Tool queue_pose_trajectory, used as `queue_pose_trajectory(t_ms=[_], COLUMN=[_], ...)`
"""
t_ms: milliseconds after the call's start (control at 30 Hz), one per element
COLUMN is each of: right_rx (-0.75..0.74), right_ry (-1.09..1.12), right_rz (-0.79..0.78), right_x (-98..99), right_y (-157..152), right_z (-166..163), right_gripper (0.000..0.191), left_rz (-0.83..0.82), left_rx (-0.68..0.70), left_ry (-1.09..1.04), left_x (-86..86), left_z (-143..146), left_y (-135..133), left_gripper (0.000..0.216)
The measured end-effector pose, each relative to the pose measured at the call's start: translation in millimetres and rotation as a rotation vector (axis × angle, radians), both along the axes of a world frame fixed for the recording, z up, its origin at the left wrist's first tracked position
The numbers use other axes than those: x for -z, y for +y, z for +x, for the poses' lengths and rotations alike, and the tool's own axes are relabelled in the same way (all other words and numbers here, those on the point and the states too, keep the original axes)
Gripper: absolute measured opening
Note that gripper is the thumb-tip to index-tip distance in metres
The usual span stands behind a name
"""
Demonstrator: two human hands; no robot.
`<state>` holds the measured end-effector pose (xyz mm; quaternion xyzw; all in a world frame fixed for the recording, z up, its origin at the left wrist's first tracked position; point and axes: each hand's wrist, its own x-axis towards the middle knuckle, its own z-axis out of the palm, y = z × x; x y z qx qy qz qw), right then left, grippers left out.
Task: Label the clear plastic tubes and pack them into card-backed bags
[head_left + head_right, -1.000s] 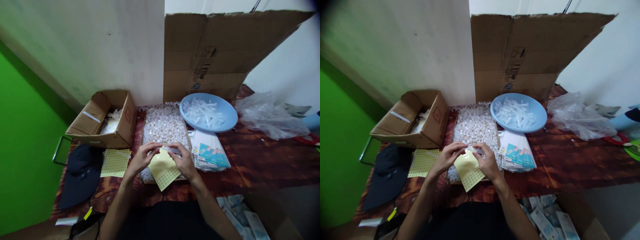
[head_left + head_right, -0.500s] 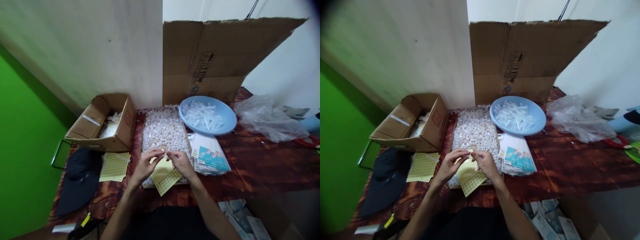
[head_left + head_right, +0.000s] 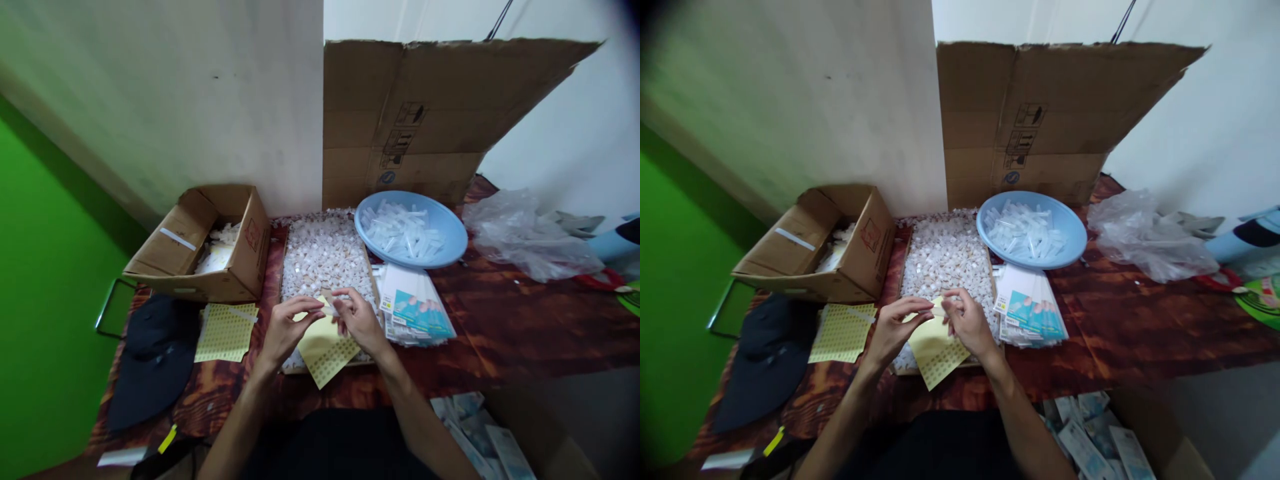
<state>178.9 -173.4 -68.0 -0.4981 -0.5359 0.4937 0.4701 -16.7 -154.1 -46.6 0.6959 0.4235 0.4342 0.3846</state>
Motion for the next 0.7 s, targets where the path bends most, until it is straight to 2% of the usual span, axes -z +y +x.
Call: queue_pose_trajectory(t_ms=[100,167,267,333,400,500,600,700], right_rx=[0.001,-0.015,-0.044,-0.057,-0.036,0.018,-0.018,-0.068], right_ry=[-0.116,-0.138,-0.081,-0.134,-0.217,-0.264,-0.249,-0.249], right_rz=[0.166,0.144,0.027,0.100,0.262,0.441,0.467,0.433], right_x=[-1.8,-2.6,-3.3,-4.4,-5.4,-3.7,1.6,4.7], right_y=[2.2,3.5,5.7,6.6,6.7,6.4,6.6,5.3], right_z=[3.8,5.0,4.6,3.3,1.7,-0.2,0.5,2.2], right_gripper=[0.039,0.028,0.031,0.027,0.020,0.016,0.017,0.016], left_rz=[-0.009,0.001,0.024,0.012,-0.067,-0.285,-0.435,-0.412], left_rx=[-0.055,-0.047,-0.025,-0.060,-0.109,-0.125,-0.030,0.026], left_ry=[-0.002,-0.013,-0.010,-0.016,-0.059,-0.126,-0.069,0.007], left_x=[0.2,-0.3,-1.3,-0.7,2.3,11.0,18.8,19.4], left_z=[1.8,2.5,2.8,2.3,1.6,1.4,2.6,1.9], left_y=[-1.1,-2.2,-3.3,-3.2,-2.4,-0.9,-0.3,-1.0], left_gripper=[0.015,0.015,0.014,0.016,0.027,0.051,0.074,0.070])
